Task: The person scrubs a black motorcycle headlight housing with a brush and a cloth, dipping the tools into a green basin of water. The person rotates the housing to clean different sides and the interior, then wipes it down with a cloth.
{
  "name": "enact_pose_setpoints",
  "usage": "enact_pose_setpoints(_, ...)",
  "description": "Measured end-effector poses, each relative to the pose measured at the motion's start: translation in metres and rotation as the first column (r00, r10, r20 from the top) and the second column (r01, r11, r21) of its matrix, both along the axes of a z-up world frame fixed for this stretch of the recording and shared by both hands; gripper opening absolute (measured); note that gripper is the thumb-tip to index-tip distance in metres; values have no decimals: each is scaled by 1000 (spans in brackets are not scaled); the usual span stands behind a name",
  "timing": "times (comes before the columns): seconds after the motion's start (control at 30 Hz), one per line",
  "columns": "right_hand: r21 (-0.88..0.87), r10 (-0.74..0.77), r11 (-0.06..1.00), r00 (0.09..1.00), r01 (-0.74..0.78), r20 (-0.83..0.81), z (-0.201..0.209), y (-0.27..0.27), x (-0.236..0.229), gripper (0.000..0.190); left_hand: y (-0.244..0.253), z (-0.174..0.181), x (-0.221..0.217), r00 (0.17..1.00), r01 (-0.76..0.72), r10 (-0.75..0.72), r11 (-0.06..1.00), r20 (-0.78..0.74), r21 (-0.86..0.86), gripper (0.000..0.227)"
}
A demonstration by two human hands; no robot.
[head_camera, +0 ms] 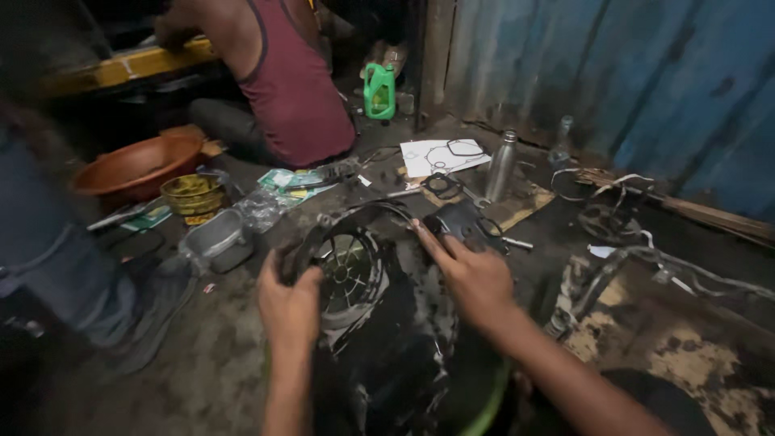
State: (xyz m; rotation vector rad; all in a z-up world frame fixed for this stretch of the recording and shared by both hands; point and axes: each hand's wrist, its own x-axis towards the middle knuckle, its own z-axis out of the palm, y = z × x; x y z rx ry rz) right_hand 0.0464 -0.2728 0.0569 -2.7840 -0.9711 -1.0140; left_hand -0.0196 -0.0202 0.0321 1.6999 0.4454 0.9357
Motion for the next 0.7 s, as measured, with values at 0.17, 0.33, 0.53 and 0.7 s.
enact_pose_setpoints(0.17,6,116,993,991,-117,68,-20,-21,-38,59,-17,46,-47,993,-62,42,981,-109,-185,71)
enact_pose_setpoints(0.33,-339,44,936,988,-93,-148,-27,-58,-105,20,-60,102,-123,992,-121,124,984,-14,133,59)
enact_pose_setpoints(0.53,-403,68,907,986,-126,-155,74,-87,-136,54,-90,172,-161,995,8,19,963,-97,271,68)
enact_pose_setpoints(0.7,-255,209,948,977,-190,48,65,-93,-141,62,-103,189,-158,969,99,0,918,-248,384,72)
